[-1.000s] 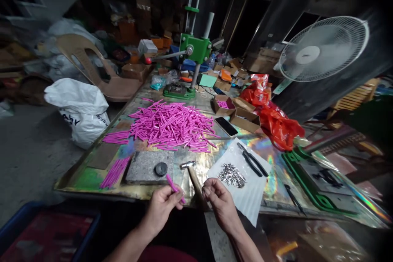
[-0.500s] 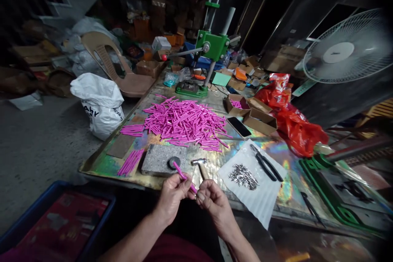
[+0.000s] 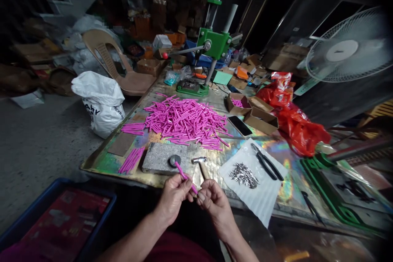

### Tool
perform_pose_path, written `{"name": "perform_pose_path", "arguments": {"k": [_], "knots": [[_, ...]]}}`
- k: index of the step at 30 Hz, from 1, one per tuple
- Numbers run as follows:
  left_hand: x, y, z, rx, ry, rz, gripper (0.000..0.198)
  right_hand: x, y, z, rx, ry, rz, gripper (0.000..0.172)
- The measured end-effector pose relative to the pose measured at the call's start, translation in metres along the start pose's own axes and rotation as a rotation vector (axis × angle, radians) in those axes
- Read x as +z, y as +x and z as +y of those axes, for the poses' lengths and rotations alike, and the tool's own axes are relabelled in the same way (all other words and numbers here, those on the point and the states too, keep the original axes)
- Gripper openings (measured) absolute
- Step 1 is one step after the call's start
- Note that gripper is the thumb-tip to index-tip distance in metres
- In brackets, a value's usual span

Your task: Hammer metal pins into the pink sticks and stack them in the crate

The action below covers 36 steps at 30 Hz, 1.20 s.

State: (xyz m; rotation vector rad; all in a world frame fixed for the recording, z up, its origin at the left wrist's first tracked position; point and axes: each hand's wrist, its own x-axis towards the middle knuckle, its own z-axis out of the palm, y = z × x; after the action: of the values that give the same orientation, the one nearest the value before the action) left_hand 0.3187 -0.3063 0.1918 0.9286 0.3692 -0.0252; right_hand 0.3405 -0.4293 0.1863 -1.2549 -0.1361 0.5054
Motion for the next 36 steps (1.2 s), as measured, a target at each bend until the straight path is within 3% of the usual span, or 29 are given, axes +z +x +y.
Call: {"name": "perform_pose_path", "arguments": {"k": [15,26,36], "knots": [[0.000,-0.001,-0.002,-0.004,0.026,0.002,0.024,-0.004,0.001,0.008,0.017,0.069,-0.023,0.027],[-0.003,0.002,-0.015,0.086,0.098,-0.005,0.021,0.000,0.001,0.006,0.013,0.090,0.047,0.029],[-0.005,0.005,-0.013,0.075,0.039,0.043,0.023,-0.003,0.005,0.011,0.025,0.077,0.074,0.032]]}}
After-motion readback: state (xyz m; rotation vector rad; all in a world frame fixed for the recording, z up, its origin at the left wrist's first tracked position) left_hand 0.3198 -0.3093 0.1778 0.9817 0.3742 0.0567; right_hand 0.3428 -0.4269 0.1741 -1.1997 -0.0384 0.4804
